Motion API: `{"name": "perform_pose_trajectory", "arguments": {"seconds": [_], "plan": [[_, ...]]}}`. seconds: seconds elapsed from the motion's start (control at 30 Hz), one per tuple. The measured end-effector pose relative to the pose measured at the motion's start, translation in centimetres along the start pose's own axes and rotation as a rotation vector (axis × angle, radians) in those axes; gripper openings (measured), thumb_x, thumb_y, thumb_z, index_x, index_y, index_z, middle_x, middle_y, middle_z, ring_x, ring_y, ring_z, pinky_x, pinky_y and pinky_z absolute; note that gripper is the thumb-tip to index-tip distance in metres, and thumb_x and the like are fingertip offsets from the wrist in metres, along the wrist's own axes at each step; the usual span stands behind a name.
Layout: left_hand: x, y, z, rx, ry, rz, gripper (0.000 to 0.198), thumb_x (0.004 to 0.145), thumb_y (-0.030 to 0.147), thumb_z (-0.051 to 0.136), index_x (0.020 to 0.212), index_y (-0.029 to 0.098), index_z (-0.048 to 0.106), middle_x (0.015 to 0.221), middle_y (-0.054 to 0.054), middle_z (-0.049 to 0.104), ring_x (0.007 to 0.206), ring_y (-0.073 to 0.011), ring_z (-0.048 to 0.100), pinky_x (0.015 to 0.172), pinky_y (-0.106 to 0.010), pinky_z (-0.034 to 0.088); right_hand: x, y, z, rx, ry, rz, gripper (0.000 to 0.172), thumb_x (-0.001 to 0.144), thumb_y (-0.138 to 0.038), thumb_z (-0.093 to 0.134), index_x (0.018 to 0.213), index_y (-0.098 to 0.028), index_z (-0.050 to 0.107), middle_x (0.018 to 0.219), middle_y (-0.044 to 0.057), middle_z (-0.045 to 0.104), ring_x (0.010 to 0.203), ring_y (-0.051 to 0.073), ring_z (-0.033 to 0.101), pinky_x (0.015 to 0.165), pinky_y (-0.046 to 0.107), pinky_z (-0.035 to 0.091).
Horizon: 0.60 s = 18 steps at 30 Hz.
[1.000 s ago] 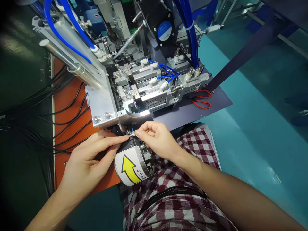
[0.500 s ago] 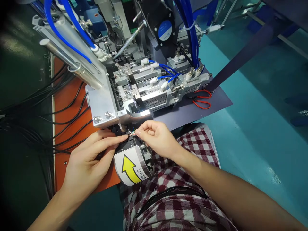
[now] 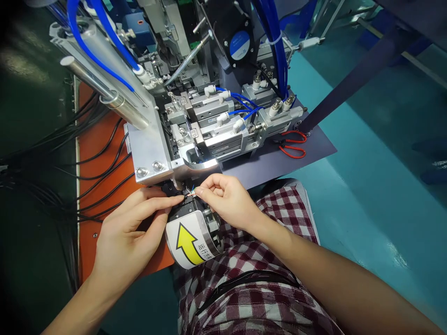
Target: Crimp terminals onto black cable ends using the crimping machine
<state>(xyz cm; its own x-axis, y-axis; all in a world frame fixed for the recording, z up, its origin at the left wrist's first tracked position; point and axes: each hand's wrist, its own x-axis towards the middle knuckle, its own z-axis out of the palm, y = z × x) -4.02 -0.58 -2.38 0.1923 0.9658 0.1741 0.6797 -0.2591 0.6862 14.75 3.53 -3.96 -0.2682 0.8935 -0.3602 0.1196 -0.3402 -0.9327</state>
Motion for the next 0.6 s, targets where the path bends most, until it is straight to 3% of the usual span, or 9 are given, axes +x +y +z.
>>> {"name": "perform_pose_trajectory", "arguments": {"seconds": [0.2, 0.6], "plan": [[0.0, -0.1, 0.2, -0.003, 0.008, 0.021, 0.029, 0.086, 0.005, 0.052, 0.101, 0.02, 0.072, 0.085, 0.0, 0.058, 0.078, -0.0094, 0.057, 0.064, -0.018, 0.044, 0.1, 0.2, 0.2, 0.006, 0.028, -0.087, 0.014, 0.082, -0.024, 0.062, 0.072, -0.014, 0.058, 0.066, -0.001, 0.057, 0.058, 0.01, 0.051, 0.052, 0.022, 0.04], [-0.4, -0.5, 0.1, -0.027, 0.004, 0.031, 0.03, 0.087, 0.005, 0.051, 0.104, 0.021, 0.07, 0.09, -0.001, 0.058, 0.083, -0.0102, 0.057, 0.07, -0.019, 0.045, -0.1, 1.0, 0.1, 0.139, 0.0, -0.047, 0.013, 0.082, -0.025, 0.062, 0.074, -0.015, 0.06, 0.056, -0.006, 0.051, 0.048, 0.007, 0.045, 0.048, 0.022, 0.037]]}}
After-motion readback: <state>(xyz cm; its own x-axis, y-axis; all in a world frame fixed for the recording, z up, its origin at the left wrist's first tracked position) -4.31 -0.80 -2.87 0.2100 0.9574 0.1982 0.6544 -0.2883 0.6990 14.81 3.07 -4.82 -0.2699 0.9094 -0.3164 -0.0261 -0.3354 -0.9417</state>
